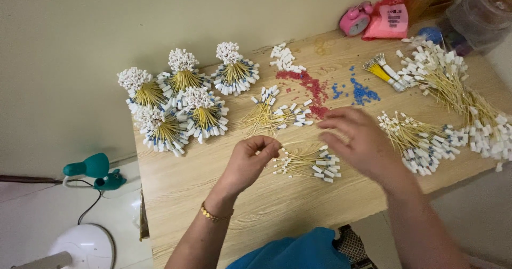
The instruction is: Thread small white plastic components onto the wired stems of electrical connectors.
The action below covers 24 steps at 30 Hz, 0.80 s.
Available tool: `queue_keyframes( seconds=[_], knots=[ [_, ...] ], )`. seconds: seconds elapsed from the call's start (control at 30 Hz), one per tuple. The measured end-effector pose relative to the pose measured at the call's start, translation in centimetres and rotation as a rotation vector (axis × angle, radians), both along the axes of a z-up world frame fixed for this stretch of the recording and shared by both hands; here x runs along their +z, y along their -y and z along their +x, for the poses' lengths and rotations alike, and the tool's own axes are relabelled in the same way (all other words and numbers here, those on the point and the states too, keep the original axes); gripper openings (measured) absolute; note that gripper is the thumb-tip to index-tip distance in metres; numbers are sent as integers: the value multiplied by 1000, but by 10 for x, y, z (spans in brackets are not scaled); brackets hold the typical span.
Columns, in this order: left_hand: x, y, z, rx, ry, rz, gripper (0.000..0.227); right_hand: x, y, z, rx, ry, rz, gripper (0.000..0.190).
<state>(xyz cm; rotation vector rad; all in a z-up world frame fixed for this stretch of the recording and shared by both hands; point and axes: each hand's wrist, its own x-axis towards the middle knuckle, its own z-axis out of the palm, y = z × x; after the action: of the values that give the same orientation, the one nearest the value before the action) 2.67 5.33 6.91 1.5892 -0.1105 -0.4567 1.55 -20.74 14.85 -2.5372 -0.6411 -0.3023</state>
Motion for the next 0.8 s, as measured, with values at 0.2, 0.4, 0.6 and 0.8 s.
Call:
queue_keyframes(
  seconds=[0.2, 0.4, 0.6, 0.8],
  knots=[
    [6, 18, -12, 35, 11, -144, 24, -3, -49, -7, -86, -396, 199, 19],
    [-23, 16, -14, 143, -136, -329, 32, -10, -52, -13, -234, -611, 403, 13],
    [-22, 20, -18, 130, -134, -435, 21, -21, -53, -16, -235, -576, 431, 14],
    [-34, 19, -17, 142, -194, -526, 17, -34, -52, -18, -234, -679, 570, 14]
  ],
)
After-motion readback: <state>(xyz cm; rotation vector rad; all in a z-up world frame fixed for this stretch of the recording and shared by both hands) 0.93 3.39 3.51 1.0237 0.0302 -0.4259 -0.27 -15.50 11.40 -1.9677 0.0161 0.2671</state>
